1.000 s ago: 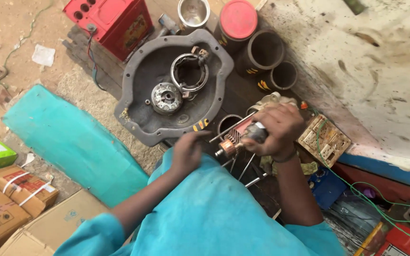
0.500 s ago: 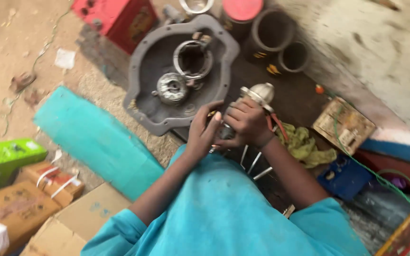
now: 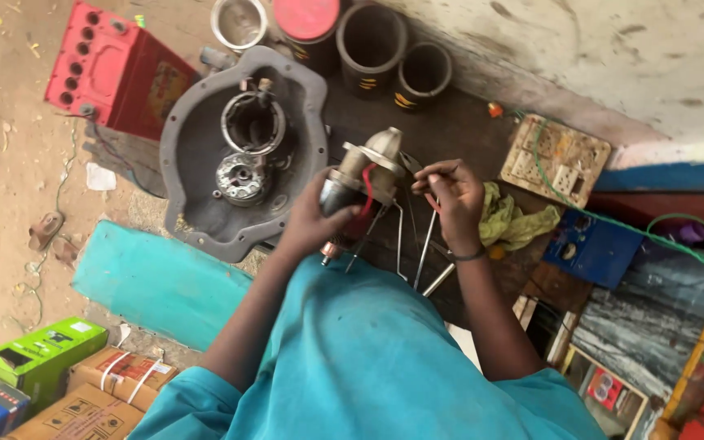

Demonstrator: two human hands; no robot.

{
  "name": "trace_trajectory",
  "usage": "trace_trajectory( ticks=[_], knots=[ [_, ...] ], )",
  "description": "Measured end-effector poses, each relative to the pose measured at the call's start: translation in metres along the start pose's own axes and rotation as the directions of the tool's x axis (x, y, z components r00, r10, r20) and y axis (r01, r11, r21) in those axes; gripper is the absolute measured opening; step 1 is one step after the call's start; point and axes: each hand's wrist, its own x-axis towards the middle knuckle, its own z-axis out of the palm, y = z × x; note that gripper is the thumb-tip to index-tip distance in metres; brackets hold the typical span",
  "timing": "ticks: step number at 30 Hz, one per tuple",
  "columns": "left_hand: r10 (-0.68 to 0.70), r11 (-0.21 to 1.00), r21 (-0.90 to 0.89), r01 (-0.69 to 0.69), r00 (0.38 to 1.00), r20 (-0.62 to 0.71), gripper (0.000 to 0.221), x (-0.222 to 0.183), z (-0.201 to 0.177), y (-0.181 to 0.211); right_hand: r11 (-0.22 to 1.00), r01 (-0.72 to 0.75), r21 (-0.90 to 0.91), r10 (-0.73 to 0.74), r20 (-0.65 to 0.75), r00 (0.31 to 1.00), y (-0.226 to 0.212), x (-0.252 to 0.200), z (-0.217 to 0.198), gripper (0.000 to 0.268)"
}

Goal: Disassembling, inspecting, and repairing an electric motor using hand tools.

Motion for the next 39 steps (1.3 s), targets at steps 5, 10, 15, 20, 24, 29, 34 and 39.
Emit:
trace_trajectory(
  ticks=[5, 10, 15, 20, 24, 29, 34, 39],
  knots=[
    [-0.007, 0.997, -0.07, 0.012, 0.997, 0.076, 0.072, 0.007, -0.011, -0.008, 0.936, -0.117, -0.332, 0.109, -0.045, 0.993, 0.135, -0.028, -0.108, 0.009],
    [-0.018, 0.996, -0.085, 0.026, 0.995, 0.095, 0.065, 0.015, -0.013, -0.014, 0.841, -0.435, -0.322, 0.421, -0.117, 0.9, 0.176, -0.073, -0.12, 0.01],
    [-0.229, 0.964, -0.104, 0.245, 0.962, 0.148, 0.062, 0.023, -0.02, 0.024, 0.808, -0.457, -0.372, 0.456, -0.096, 0.885, 0.211, -0.094, -0.127, 0.016],
    [-0.044, 0.971, 0.236, 0.039, 0.999, 0.018, 0.067, 0.03, -0.012, 0.037, 0.425, -0.122, -0.897, 0.319, 0.022, 0.947, 0.147, -0.084, -0.067, 0.028],
    [-0.062, 0.952, 0.299, 0.069, 0.998, -0.034, 0.061, 0.03, -0.006, 0.022, 0.377, -0.013, -0.926, 0.258, 0.091, 0.962, 0.197, -0.082, -0.079, 0.028],
    [-0.155, 0.982, 0.106, 0.159, 0.987, -0.042, 0.059, 0.028, -0.009, 0.019, 0.631, -0.424, -0.649, 0.477, -0.107, 0.872, 0.208, -0.081, -0.088, 0.02],
    [-0.243, 0.97, -0.02, 0.242, 0.969, -0.037, 0.057, 0.029, -0.005, -0.015, 0.718, -0.49, -0.495, 0.536, -0.056, 0.842, 0.196, -0.094, -0.1, 0.025],
    [-0.194, 0.957, -0.206, 0.202, 0.979, 0.058, 0.046, 0.032, -0.016, -0.015, 0.774, -0.471, -0.423, 0.481, -0.089, 0.872, 0.205, -0.107, -0.117, 0.017]
  ],
)
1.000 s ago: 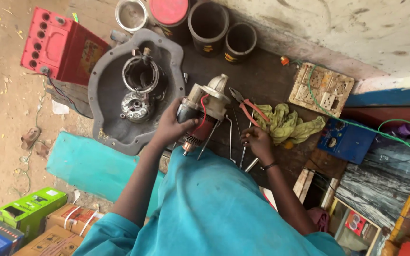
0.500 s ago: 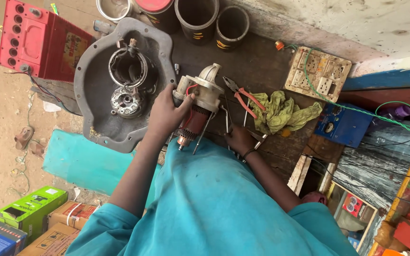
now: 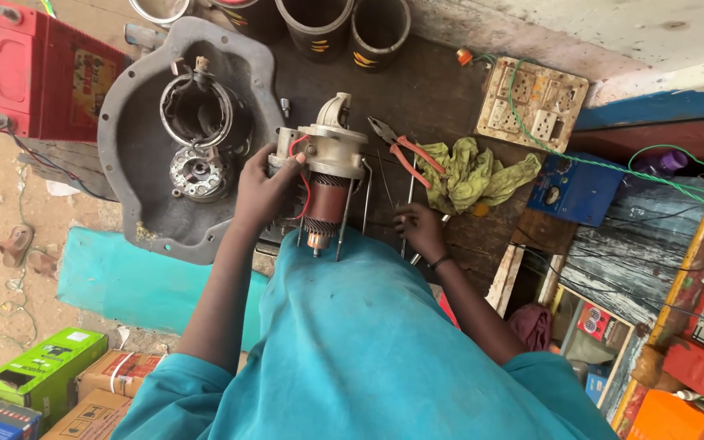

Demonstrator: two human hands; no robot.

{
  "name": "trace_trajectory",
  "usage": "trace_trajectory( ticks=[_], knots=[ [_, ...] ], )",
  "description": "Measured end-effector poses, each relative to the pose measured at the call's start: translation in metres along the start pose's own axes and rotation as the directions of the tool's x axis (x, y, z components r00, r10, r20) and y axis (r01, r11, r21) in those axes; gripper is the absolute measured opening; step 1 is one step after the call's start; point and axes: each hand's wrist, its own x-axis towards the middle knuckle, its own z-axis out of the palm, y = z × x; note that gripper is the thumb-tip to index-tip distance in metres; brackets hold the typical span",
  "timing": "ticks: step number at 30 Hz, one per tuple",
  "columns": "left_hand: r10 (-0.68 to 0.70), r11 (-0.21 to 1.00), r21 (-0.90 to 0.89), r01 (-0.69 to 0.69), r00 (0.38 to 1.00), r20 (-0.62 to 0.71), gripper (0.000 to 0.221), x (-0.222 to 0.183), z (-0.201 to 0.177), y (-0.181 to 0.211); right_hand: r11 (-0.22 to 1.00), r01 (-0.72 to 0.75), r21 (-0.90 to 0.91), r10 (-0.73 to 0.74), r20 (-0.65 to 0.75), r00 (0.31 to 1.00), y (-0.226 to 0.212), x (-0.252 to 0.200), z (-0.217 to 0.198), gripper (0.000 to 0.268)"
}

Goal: Disassembling, inspecting, and repairing an electric motor using hand tools.

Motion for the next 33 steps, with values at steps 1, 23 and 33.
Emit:
trace_trajectory(
  ticks=[1, 23, 33],
  knots=[
    [0.0, 1.0, 0.0, 0.0, 1.0, 0.003, 0.046, 0.002, -0.002, 0.0, 1.0, -0.001, 0.0, 0.001, -0.003, 1.0, 0.004, -0.001, -0.004, 0.017],
    [0.138, 0.989, -0.067, -0.135, 0.989, 0.051, 0.039, 0.009, -0.005, -0.025, 0.94, -0.107, -0.323, -0.123, -0.616, 0.778, 0.084, -0.053, -0.012, 0.033],
    [0.146, 0.987, -0.07, -0.141, 0.988, 0.06, 0.037, 0.012, -0.006, -0.034, 0.895, 0.057, 0.442, 0.246, -0.596, 0.764, 0.053, -0.112, -0.01, 0.022]
  ],
)
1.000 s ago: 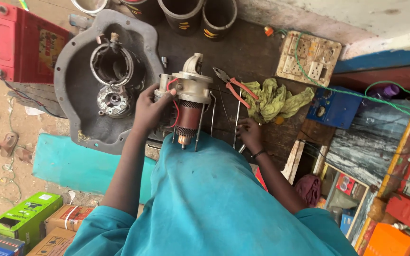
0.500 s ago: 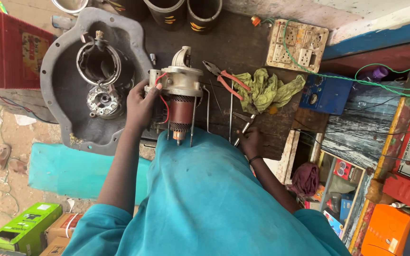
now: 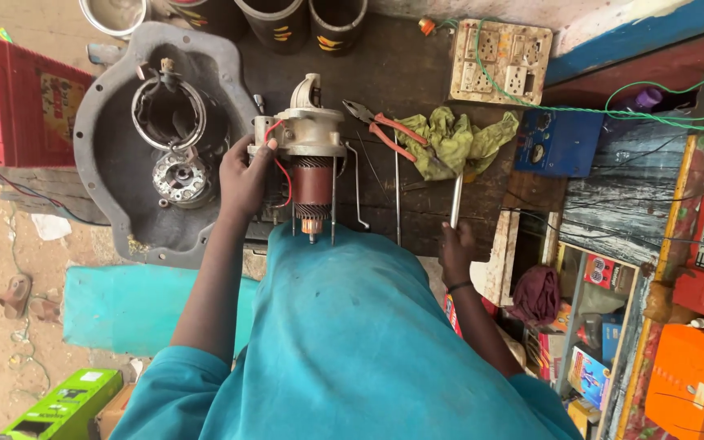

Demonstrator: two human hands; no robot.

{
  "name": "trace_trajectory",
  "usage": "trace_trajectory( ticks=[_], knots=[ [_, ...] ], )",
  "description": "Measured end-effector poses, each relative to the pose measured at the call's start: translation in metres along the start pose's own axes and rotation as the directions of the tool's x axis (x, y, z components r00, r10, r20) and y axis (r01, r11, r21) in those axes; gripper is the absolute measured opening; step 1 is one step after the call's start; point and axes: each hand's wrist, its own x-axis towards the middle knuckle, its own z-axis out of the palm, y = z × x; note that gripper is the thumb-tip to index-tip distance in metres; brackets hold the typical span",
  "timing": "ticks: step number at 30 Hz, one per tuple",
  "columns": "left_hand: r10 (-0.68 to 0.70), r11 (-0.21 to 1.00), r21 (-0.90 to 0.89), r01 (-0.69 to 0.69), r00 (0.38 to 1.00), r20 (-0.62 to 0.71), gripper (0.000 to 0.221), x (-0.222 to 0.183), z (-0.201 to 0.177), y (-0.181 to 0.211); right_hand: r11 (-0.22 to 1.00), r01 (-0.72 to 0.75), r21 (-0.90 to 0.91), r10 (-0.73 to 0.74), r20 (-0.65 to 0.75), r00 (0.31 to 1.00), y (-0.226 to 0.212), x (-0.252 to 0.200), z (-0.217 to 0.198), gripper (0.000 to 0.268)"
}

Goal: Disassembling, inspecting, and repairing an electric motor using hand tools.

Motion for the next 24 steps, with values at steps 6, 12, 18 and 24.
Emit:
trace_trajectory(
  ticks=[6, 12, 18, 24],
  knots=[
    [0.035, 0.998, -0.044, -0.035, 0.999, 0.018, 0.039, -0.001, 0.0, 0.005, 0.995, 0.097, 0.036, -0.095, -0.062, 0.994, -0.039, -0.051, 0.001, 0.022],
    [0.038, 0.999, -0.038, -0.037, 0.999, 0.028, 0.04, 0.003, -0.003, -0.006, 0.982, 0.152, -0.116, -0.154, -0.008, 0.988, -0.127, -0.045, 0.032, 0.025],
    [0.097, 0.995, -0.027, -0.096, 0.995, 0.021, 0.039, 0.006, -0.003, -0.023, 0.928, 0.362, 0.081, -0.367, 0.043, 0.929, -0.153, -0.016, 0.043, 0.024],
    [0.007, 0.996, -0.083, -0.007, 1.0, 0.004, 0.039, -0.002, 0.001, -0.001, 0.836, 0.342, -0.429, -0.301, 0.164, 0.94, -0.108, 0.007, 0.019, 0.048]
  ],
)
